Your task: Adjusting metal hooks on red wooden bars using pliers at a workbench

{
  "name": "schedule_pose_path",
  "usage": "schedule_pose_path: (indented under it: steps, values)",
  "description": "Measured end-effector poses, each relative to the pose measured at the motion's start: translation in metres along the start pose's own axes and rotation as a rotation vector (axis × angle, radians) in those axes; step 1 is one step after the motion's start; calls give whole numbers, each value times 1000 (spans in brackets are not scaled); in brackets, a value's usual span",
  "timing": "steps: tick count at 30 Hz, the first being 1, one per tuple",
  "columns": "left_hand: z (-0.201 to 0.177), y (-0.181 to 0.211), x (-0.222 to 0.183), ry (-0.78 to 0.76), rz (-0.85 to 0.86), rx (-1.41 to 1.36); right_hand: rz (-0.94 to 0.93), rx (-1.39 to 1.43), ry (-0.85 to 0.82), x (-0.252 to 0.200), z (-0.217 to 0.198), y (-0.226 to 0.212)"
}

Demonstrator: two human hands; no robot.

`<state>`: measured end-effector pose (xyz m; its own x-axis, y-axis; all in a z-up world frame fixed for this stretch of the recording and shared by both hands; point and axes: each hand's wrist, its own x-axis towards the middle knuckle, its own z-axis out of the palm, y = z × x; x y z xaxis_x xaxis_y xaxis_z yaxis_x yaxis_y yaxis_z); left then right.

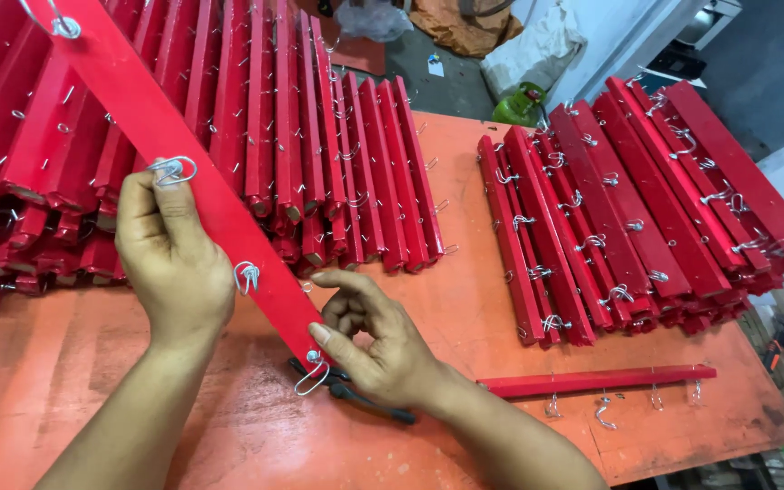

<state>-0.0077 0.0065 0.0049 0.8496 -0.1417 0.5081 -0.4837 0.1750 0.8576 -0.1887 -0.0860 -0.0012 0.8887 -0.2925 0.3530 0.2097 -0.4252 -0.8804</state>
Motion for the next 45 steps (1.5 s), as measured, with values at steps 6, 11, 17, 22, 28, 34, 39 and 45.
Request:
schedule_pose_path:
  steps: [6,11,17,22,28,34,39,45]
  values:
    - [-6,-4,-16,-102,6,-131,-82,-57,-110,13,-16,-25]
    - [-16,-1,-37,-218,-40,-89,-1,-69,-100,5,-12,-2]
    - [-26,14,-67,-373,-148,-80,51,-9,-32,0,-5,9]
    - [-31,14,-82,-457,-148,-76,19,39,71,9,1,28]
    - [-33,14,-89,-469,-150,-104,-71,4,244,13,17,60]
    - [-33,4,-97,-475,-177,-120,-82,-80,253,-2,25,71]
    - [-31,-6,-99,-464,-205,-111,-78,-95,218,-2,32,74]
    - [-32,-4,-96,-455,-201,-104,-68,-65,228,2,32,72]
